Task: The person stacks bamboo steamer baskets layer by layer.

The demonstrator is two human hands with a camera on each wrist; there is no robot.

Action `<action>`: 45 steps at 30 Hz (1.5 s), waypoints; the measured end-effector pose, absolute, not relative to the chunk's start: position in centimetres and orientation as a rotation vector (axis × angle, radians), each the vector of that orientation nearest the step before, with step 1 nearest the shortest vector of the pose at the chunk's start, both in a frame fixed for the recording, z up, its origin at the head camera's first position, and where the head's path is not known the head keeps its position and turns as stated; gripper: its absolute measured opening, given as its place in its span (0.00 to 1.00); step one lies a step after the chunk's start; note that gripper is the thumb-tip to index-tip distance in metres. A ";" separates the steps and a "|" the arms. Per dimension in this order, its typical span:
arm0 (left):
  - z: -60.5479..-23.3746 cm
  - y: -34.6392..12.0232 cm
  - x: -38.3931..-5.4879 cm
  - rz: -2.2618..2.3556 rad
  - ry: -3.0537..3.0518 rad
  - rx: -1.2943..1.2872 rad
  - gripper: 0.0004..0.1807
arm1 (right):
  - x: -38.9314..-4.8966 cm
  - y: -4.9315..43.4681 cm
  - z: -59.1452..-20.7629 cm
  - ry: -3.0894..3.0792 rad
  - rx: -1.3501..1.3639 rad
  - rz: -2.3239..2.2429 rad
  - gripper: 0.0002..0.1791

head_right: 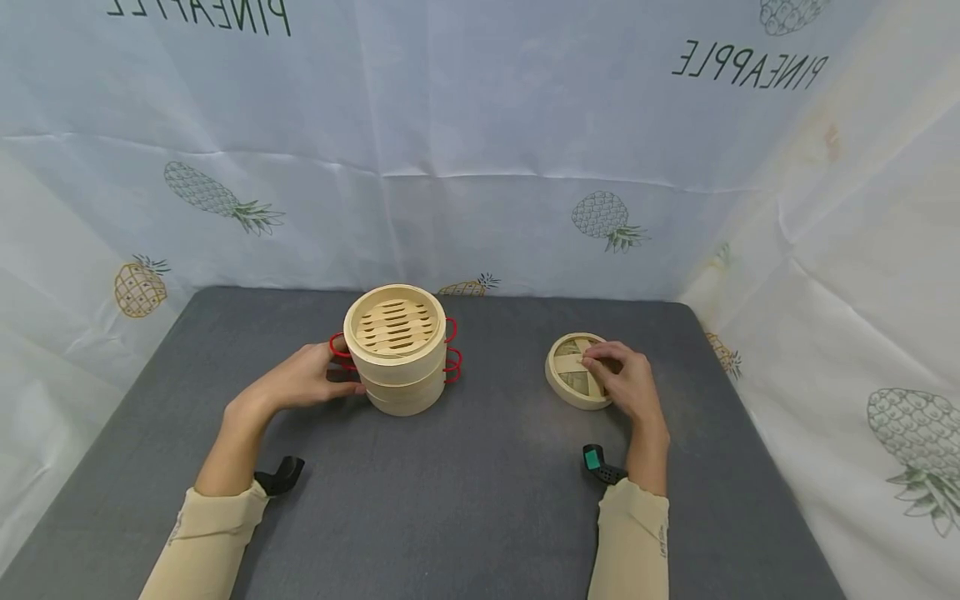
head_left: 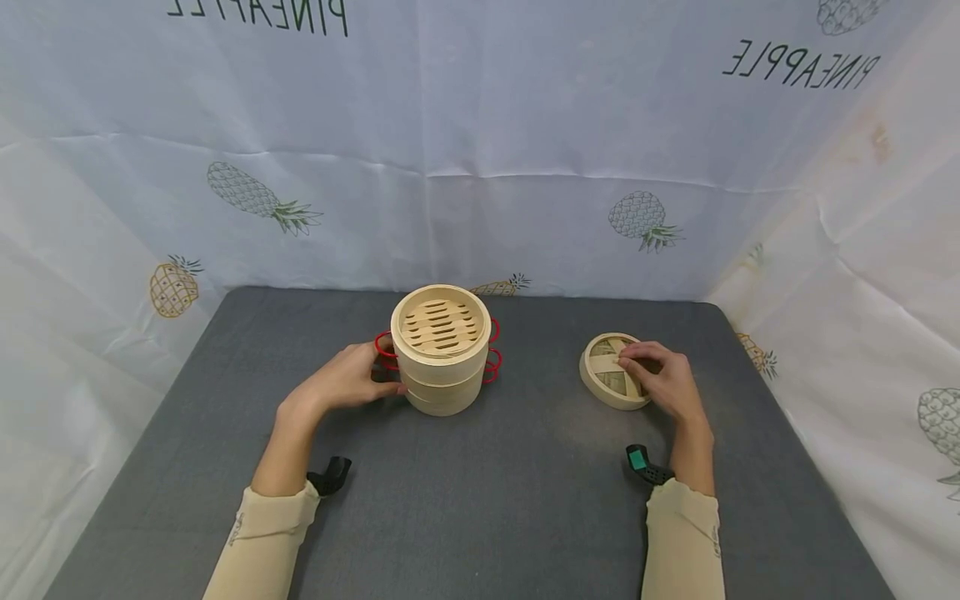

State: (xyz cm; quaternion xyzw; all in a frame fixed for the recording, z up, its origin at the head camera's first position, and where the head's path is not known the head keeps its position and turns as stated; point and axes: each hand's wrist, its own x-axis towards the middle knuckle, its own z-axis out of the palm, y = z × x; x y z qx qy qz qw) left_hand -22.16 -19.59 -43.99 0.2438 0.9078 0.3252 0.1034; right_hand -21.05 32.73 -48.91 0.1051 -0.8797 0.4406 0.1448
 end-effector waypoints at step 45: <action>-43.9 -19.6 -22.3 0.965 2.667 0.709 0.30 | -21.6 29.7 -45.6 -2.528 0.414 1.288 0.05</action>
